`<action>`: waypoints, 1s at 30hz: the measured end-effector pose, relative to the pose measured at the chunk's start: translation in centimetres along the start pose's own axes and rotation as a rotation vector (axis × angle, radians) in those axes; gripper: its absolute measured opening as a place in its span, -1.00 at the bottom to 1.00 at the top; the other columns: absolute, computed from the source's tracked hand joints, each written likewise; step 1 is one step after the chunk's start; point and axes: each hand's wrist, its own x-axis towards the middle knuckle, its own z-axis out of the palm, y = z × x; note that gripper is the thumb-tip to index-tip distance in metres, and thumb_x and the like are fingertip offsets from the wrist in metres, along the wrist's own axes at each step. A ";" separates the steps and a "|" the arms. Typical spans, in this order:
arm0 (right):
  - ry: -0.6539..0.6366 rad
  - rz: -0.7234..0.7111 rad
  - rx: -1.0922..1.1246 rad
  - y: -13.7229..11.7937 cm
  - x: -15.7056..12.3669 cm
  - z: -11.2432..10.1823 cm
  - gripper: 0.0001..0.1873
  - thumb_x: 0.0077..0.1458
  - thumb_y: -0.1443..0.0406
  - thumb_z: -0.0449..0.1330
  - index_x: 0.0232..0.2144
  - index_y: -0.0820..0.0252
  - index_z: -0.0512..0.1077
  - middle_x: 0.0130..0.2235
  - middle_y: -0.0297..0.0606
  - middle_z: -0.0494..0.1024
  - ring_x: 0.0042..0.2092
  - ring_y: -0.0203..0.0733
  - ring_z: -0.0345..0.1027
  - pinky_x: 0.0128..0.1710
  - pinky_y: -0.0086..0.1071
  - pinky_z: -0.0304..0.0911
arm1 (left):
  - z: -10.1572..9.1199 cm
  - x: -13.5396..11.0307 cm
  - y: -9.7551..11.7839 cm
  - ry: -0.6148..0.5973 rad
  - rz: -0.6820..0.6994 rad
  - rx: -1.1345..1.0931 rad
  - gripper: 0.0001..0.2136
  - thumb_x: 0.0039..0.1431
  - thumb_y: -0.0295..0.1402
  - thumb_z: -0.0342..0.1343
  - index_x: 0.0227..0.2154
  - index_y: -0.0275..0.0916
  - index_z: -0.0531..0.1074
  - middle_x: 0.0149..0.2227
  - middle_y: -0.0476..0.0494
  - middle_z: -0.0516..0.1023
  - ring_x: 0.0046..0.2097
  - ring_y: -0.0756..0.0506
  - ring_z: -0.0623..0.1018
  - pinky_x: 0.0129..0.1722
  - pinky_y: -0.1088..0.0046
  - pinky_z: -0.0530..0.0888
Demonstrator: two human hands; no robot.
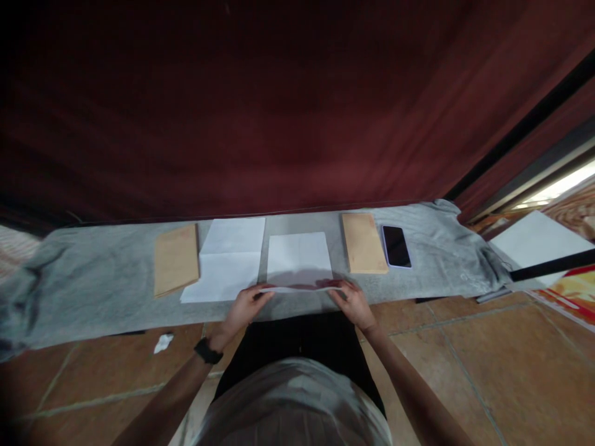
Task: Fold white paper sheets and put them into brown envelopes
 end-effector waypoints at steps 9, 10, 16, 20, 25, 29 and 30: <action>0.150 0.217 0.217 -2.0 2.0 -0.2 -0.69 0.18 0.01 0.19 -0.29 0.08 0.57 -0.30 -0.28 0.65 -0.20 -0.04 0.52 -0.16 -0.21 0.40 | -0.2 1.5 -0.1 0.017 -0.119 -0.175 -0.69 0.03 -0.19 0.29 -0.16 -0.18 0.58 -0.12 -0.15 0.65 -0.07 -0.19 0.58 0.01 0.27 0.48; 0.192 0.214 0.231 -2.6 2.3 -0.6 -0.69 0.17 0.01 0.20 -0.34 0.08 0.57 -0.34 -0.30 0.63 -0.25 -0.06 0.50 -0.20 -0.25 0.38 | -0.3 1.6 0.1 0.047 -0.116 -0.158 -0.72 0.04 -0.19 0.28 -0.19 -0.18 0.58 -0.14 -0.15 0.65 -0.06 -0.19 0.58 0.02 0.26 0.47; 0.408 0.138 0.258 -7.2 6.2 -5.1 -0.63 0.16 0.01 0.24 -0.52 0.13 0.45 -0.55 -0.40 0.39 -0.45 -0.27 0.22 -0.45 -0.42 0.13 | -1.5 3.2 3.9 0.169 -0.089 -0.304 -0.78 0.15 -0.14 0.21 -0.39 -0.20 0.47 -0.40 -0.02 0.54 -0.29 -0.06 0.51 -0.21 0.46 0.44; 0.569 0.077 0.273 -9.3 10.2 -7.5 -0.58 0.14 -0.04 0.23 -0.52 0.15 0.42 -0.55 -0.43 0.30 -0.47 -0.31 0.11 -0.48 -0.44 0.05 | -2.1 4.2 7.5 0.291 -0.072 -0.428 -0.73 0.16 -0.11 0.21 -0.41 -0.19 0.34 -0.56 0.12 0.31 -0.49 0.04 0.32 -0.45 0.56 0.27; 0.575 0.019 0.337 -9.0 14.8 -8.0 -0.61 0.17 -0.01 0.21 -0.45 0.17 0.42 -0.52 -0.44 0.34 -0.46 -0.33 0.15 -0.45 -0.46 0.10 | -2.6 6.1 8.9 0.464 -0.038 -0.418 -0.74 0.16 -0.12 0.22 -0.35 -0.18 0.35 -0.61 0.18 0.18 -0.55 0.06 0.20 -0.52 0.58 0.14; 0.555 0.005 0.244 -6.9 16.2 -6.4 -0.64 0.26 0.06 0.11 -0.09 0.18 0.46 -0.28 -0.26 0.55 -0.27 -0.19 0.38 -0.26 -0.35 0.31 | -1.5 9.0 6.4 0.457 -0.115 -0.390 -0.79 0.19 -0.16 0.16 -0.35 -0.17 0.31 -0.62 0.19 0.21 -0.57 0.06 0.20 -0.55 0.58 0.12; 0.539 0.000 0.187 -6.3 16.0 -5.7 -0.58 0.28 0.08 0.09 0.06 0.18 0.40 -0.15 -0.17 0.57 -0.17 -0.15 0.42 -0.17 -0.29 0.35 | -0.9 9.6 5.5 0.454 -0.150 -0.336 -0.81 0.20 -0.19 0.14 -0.36 -0.17 0.30 -0.61 0.18 0.22 -0.57 0.05 0.22 -0.54 0.58 0.14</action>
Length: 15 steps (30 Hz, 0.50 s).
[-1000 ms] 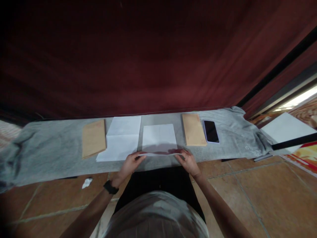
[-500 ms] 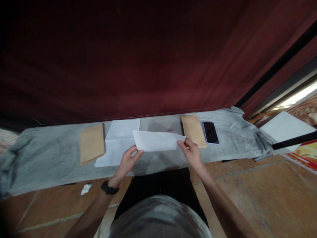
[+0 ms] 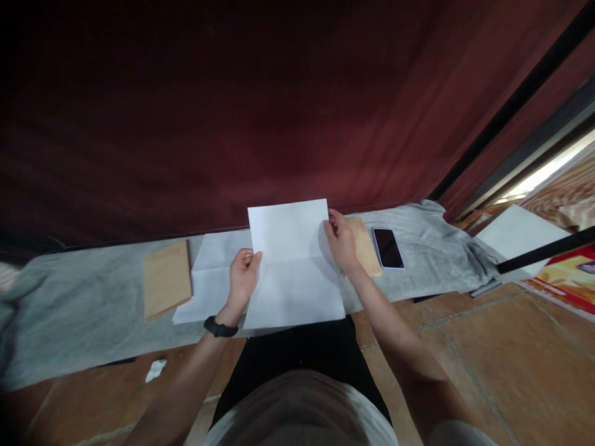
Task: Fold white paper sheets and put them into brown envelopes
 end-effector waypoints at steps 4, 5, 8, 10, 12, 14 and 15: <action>-0.118 -0.141 -0.272 3.1 -4.8 1.0 -0.42 0.32 0.17 0.04 0.33 0.17 0.15 0.29 0.04 0.28 0.27 0.02 0.21 0.21 -0.03 0.22 | 1.7 1.0 -3.7 -0.026 -0.057 0.463 -0.91 0.28 -0.31 0.06 -0.34 -0.18 0.33 -0.52 0.09 0.38 -0.45 0.00 0.42 -0.40 0.54 0.30; -0.188 -0.178 -0.322 3.8 -6.4 1.1 -0.42 0.34 0.19 0.02 0.35 0.14 0.13 0.33 0.01 0.23 0.31 0.02 0.15 0.25 -0.01 0.18 | 2.0 1.0 -4.3 -0.031 -0.066 0.532 -0.92 0.28 -0.34 0.06 -0.34 -0.18 0.35 -0.48 0.06 0.43 -0.40 -0.02 0.46 -0.35 0.52 0.33; -0.442 -0.290 -0.492 5.5 -11.4 0.9 -0.46 0.35 0.22 0.02 0.33 0.08 0.18 0.38 -0.08 0.17 0.38 0.04 0.04 0.28 0.05 0.13 | 2.3 0.5 -5.3 -0.045 -0.107 0.624 -0.93 0.29 -0.37 0.06 -0.31 -0.18 0.41 -0.42 -0.04 0.52 -0.31 -0.09 0.55 -0.27 0.45 0.37; -0.551 -0.344 -0.591 6.0 -13.9 0.5 -0.48 0.34 0.21 0.07 0.30 0.11 0.24 0.37 -0.07 0.20 0.38 0.05 0.06 0.30 0.05 0.10 | 2.1 0.0 -5.2 -0.059 -0.129 0.703 -0.89 0.31 -0.36 0.04 -0.20 -0.21 0.44 -0.39 -0.11 0.55 -0.28 -0.15 0.58 -0.25 0.40 0.40; -0.602 -0.370 -0.678 6.1 -15.4 0.1 -0.48 0.34 0.20 0.08 0.30 0.12 0.25 0.36 -0.07 0.22 0.36 0.05 0.10 0.33 0.06 0.05 | 1.9 -0.8 -4.8 -0.069 -0.079 0.835 -0.78 0.33 -0.33 0.01 -0.05 -0.26 0.42 -0.29 -0.22 0.59 -0.21 -0.21 0.60 -0.20 0.33 0.44; -0.616 -0.380 -0.732 6.0 -16.0 -0.2 -0.47 0.35 0.20 0.08 0.31 0.12 0.23 0.35 -0.07 0.24 0.34 0.04 0.13 0.34 0.05 0.01 | 2.1 -2.0 -4.2 -0.065 0.072 0.982 -0.66 0.36 -0.29 -0.03 0.10 -0.33 0.35 -0.13 -0.35 0.59 -0.07 -0.26 0.58 -0.07 0.23 0.46; -0.616 -0.382 -0.746 5.9 -16.1 -0.3 -0.47 0.36 0.19 0.07 0.32 0.12 0.23 0.35 -0.08 0.24 0.34 0.04 0.14 0.34 0.05 0.01 | 2.4 -2.9 -4.1 -0.078 0.177 1.030 -0.62 0.37 -0.28 -0.06 0.15 -0.35 0.31 -0.03 -0.40 0.56 0.03 -0.27 0.55 0.01 0.19 0.44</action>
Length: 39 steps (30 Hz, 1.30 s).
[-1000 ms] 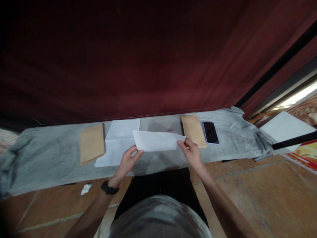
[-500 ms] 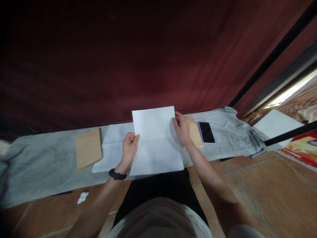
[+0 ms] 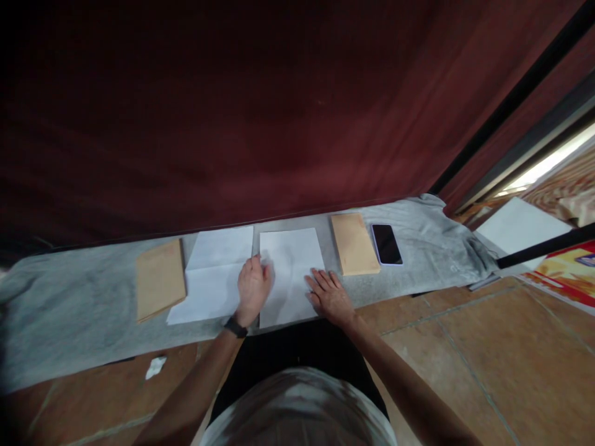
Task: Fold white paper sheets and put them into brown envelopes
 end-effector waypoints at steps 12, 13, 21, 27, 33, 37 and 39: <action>0.004 -0.004 0.034 0.9 -1.1 -0.3 -0.45 0.38 0.17 0.02 0.35 0.14 0.17 0.37 -0.08 0.20 0.37 0.03 0.08 0.35 0.05 0.01 | 3.0 -5.7 -0.5 -0.167 0.511 0.065 -0.46 0.40 -0.12 -0.10 0.34 -0.27 0.17 0.39 -0.30 0.18 0.41 -0.23 0.16 0.36 0.07 0.18; -0.002 -0.014 0.047 1.2 -1.6 -0.4 -0.44 0.38 0.17 0.01 0.36 0.15 0.15 0.37 -0.08 0.19 0.37 0.02 0.07 0.35 0.05 0.01 | 2.3 -6.0 -1.6 -0.165 0.509 0.071 -0.45 0.40 -0.12 -0.09 0.34 -0.27 0.16 0.39 -0.30 0.18 0.41 -0.23 0.15 0.36 0.07 0.18; -0.086 -0.165 0.173 3.3 -4.5 -1.7 -0.27 0.22 0.18 0.23 0.37 0.10 0.12 0.40 -0.07 0.12 0.39 0.06 0.04 0.36 0.10 0.00 | -1.2 -9.7 -5.5 -0.226 0.641 0.083 -0.42 0.26 -0.28 0.14 0.33 -0.08 0.20 0.41 -0.18 0.13 0.42 -0.27 0.13 0.36 0.00 0.18; -0.042 -0.137 0.299 3.0 -4.5 -2.4 -0.55 0.31 0.33 0.07 0.22 0.01 0.36 0.28 -0.19 0.37 0.32 -0.07 0.20 0.34 0.06 0.08 | -1.5 -8.8 -5.4 -0.269 0.571 -0.032 -0.51 0.23 -0.59 -0.03 0.18 -0.10 0.42 0.24 -0.11 0.44 0.30 -0.16 0.37 0.28 0.13 0.36; -0.010 -0.173 0.423 2.3 -6.1 -2.7 -0.59 0.30 0.29 0.11 0.17 0.05 0.41 0.22 -0.16 0.45 0.29 -0.06 0.25 0.31 0.05 0.15 | -2.4 -9.7 -7.2 -0.325 0.588 -0.210 -0.50 0.13 -0.66 -0.02 0.05 -0.08 0.52 0.16 -0.05 0.53 0.24 -0.10 0.44 0.24 0.16 0.43; 0.036 -0.128 0.461 2.2 -6.4 -2.3 -0.63 0.31 0.34 0.06 0.11 0.03 0.46 0.14 -0.18 0.53 0.22 -0.08 0.35 0.28 0.03 0.21 | -2.7 -9.4 -7.4 -0.343 0.555 -0.265 -0.43 0.04 -0.72 -0.03 0.04 -0.08 0.53 0.16 -0.05 0.53 0.21 -0.08 0.48 0.25 0.18 0.42; 0.069 -0.088 0.476 2.3 -6.2 -2.0 -0.66 0.30 0.32 0.09 0.06 0.04 0.49 0.07 -0.19 0.58 0.18 -0.08 0.39 0.25 0.02 0.26 | -2.9 -9.1 -7.3 -0.347 0.528 -0.298 -0.57 0.14 -0.63 0.02 -0.05 -0.08 0.57 0.11 -0.06 0.57 0.15 -0.09 0.52 0.22 0.18 0.46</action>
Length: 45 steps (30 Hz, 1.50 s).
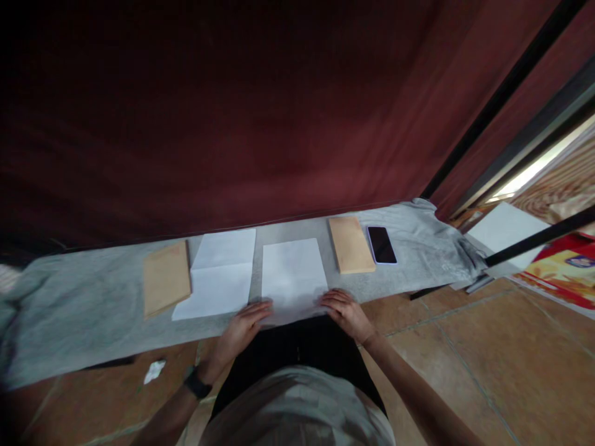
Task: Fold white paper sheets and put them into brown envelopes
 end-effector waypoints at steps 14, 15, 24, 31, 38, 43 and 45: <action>0.112 0.389 0.061 0.5 3.5 0.3 -0.65 0.33 0.08 0.05 -0.14 0.12 0.55 -0.15 -0.19 0.66 -0.08 -0.03 0.55 -0.04 -0.16 0.44 | -0.1 3.4 -0.1 0.228 -0.372 -0.337 -0.74 0.27 -0.15 0.05 -0.21 -0.18 0.55 -0.23 -0.11 0.66 -0.17 -0.13 0.60 -0.09 0.32 0.52; 0.109 0.411 0.078 0.6 4.0 0.3 -0.64 0.33 0.07 0.04 -0.14 0.11 0.54 -0.16 -0.19 0.66 -0.10 -0.03 0.55 -0.08 -0.19 0.45 | -0.1 3.8 -0.2 0.244 -0.396 -0.356 -0.73 0.27 -0.14 0.04 -0.24 -0.19 0.53 -0.27 -0.09 0.64 -0.21 -0.12 0.59 -0.14 0.35 0.51; 0.057 0.631 -0.173 0.9 8.0 1.0 -0.66 0.35 0.07 0.00 -0.17 0.09 0.48 -0.37 -0.24 0.64 -0.33 -0.11 0.56 -0.37 -0.40 0.29 | 0.2 7.4 -0.2 0.315 -0.573 -0.100 -0.72 0.32 -0.16 -0.01 -0.46 -0.18 0.36 -0.52 0.04 0.40 -0.45 -0.01 0.41 -0.41 0.50 0.26; 0.065 0.639 -0.436 1.0 10.7 2.3 -0.61 0.39 0.10 -0.05 0.03 0.17 0.42 -0.34 -0.06 0.66 -0.32 0.00 0.59 -0.32 -0.30 0.34 | -0.3 10.4 0.4 0.171 -0.768 0.249 -0.74 0.37 -0.19 -0.03 -0.19 -0.20 0.49 -0.37 -0.15 0.62 -0.34 -0.12 0.60 -0.40 0.45 0.29; 0.033 0.641 -0.537 1.7 12.6 2.5 -0.60 0.38 0.16 -0.05 0.10 0.24 0.37 -0.31 0.00 0.65 -0.31 0.00 0.56 -0.22 -0.25 0.32 | -0.2 12.1 0.3 0.151 -0.773 0.396 -0.66 0.42 -0.17 -0.13 -0.07 -0.26 0.47 -0.35 -0.29 0.64 -0.29 -0.20 0.64 -0.36 0.42 0.39; 0.088 0.621 -0.560 2.5 13.9 2.4 -0.61 0.41 0.18 -0.08 0.09 0.24 0.36 -0.21 -0.02 0.63 -0.26 -0.06 0.52 -0.15 -0.27 0.27 | -0.2 13.4 -0.2 0.153 -0.784 0.424 -0.62 0.43 -0.18 -0.17 -0.02 -0.28 0.46 -0.33 -0.33 0.64 -0.27 -0.21 0.65 -0.31 0.39 0.43; 0.117 0.612 -0.563 2.7 14.4 2.2 -0.61 0.41 0.19 -0.10 0.08 0.23 0.37 -0.15 0.00 0.60 -0.20 -0.04 0.50 -0.10 -0.24 0.25 | -0.3 14.0 -0.4 0.149 -0.796 0.423 -0.62 0.43 -0.18 -0.17 -0.02 -0.27 0.47 -0.33 -0.33 0.64 -0.25 -0.22 0.65 -0.29 0.38 0.44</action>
